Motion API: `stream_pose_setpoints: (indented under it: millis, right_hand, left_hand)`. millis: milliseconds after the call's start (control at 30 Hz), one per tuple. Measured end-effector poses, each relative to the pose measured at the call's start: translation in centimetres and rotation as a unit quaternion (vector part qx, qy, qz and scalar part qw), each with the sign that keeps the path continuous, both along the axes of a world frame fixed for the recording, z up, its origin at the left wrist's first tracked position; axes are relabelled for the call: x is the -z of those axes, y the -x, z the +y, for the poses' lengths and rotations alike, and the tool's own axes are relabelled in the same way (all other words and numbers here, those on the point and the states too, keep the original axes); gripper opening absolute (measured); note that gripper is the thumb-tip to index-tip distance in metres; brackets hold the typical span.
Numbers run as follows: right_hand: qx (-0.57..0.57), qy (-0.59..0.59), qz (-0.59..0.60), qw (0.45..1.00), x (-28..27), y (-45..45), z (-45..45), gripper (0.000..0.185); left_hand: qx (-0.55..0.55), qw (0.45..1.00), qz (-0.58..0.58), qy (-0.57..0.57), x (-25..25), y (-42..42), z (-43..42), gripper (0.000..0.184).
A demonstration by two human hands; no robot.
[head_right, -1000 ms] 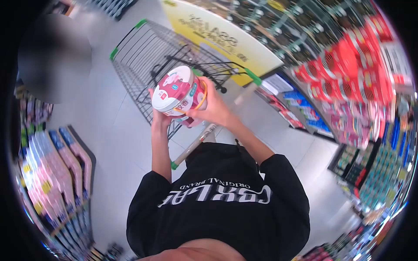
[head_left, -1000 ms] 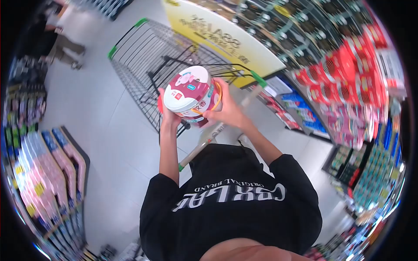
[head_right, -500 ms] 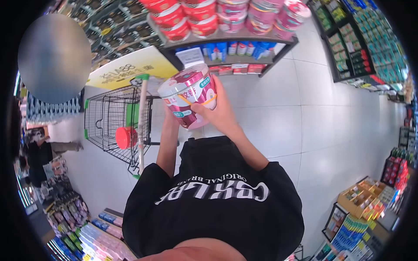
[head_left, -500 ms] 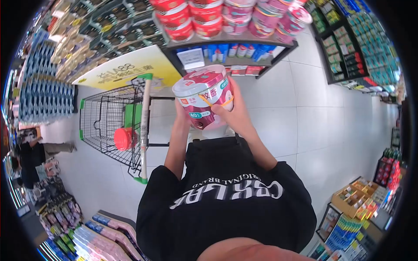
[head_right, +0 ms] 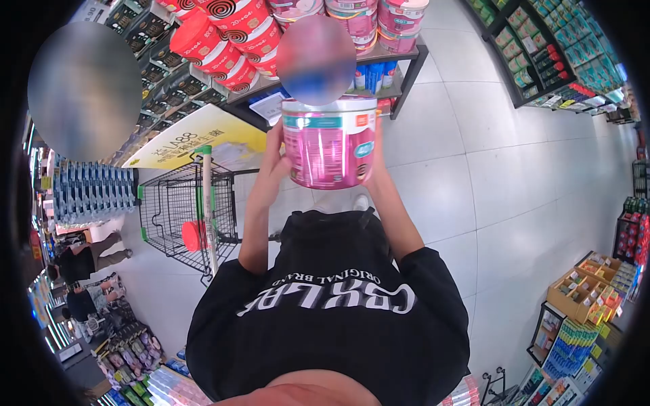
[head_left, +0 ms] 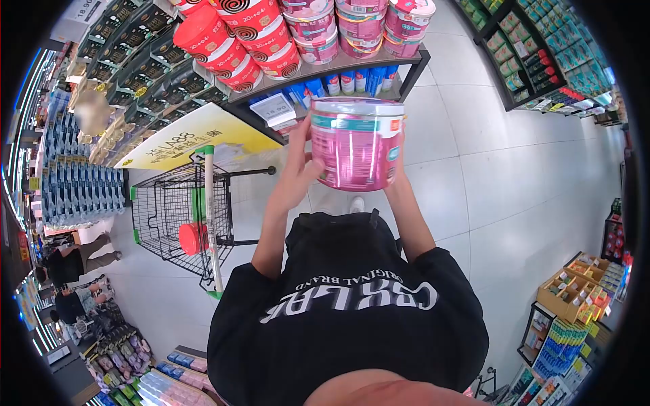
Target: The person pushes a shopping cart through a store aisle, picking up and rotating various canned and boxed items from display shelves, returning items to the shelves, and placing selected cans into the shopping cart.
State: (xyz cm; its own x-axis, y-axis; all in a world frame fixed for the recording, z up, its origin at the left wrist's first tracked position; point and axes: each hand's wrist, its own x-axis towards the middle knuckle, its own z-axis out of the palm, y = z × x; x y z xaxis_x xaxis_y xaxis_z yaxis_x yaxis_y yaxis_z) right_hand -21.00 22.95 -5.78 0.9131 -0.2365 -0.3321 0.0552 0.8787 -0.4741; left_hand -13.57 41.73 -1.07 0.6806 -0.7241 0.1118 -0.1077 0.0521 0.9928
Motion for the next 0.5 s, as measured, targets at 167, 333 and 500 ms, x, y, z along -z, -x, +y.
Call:
stream_pose_setpoints:
  millis: [167, 333, 500]
  right_hand:
    - [-0.007, -0.128, -0.043, 0.991, 0.0, -3.0, -0.8, 0.08]
    - [0.003, -0.067, -0.045, 0.997, 0.2, -6.3, -2.1, 0.08]
    - [0.03, 0.406, -0.056, 0.912, -0.9, -8.5, -2.6, 0.103]
  left_hand:
    - [-0.05, 0.997, -0.058, -0.017, -2.2, 0.3, -2.2, 0.092]
    - [-0.067, 0.995, -0.074, -0.012, -0.7, -3.8, -3.0, 0.099]
    - [-0.087, 0.993, 0.046, 0.064, -0.2, -9.3, -4.9, 0.12]
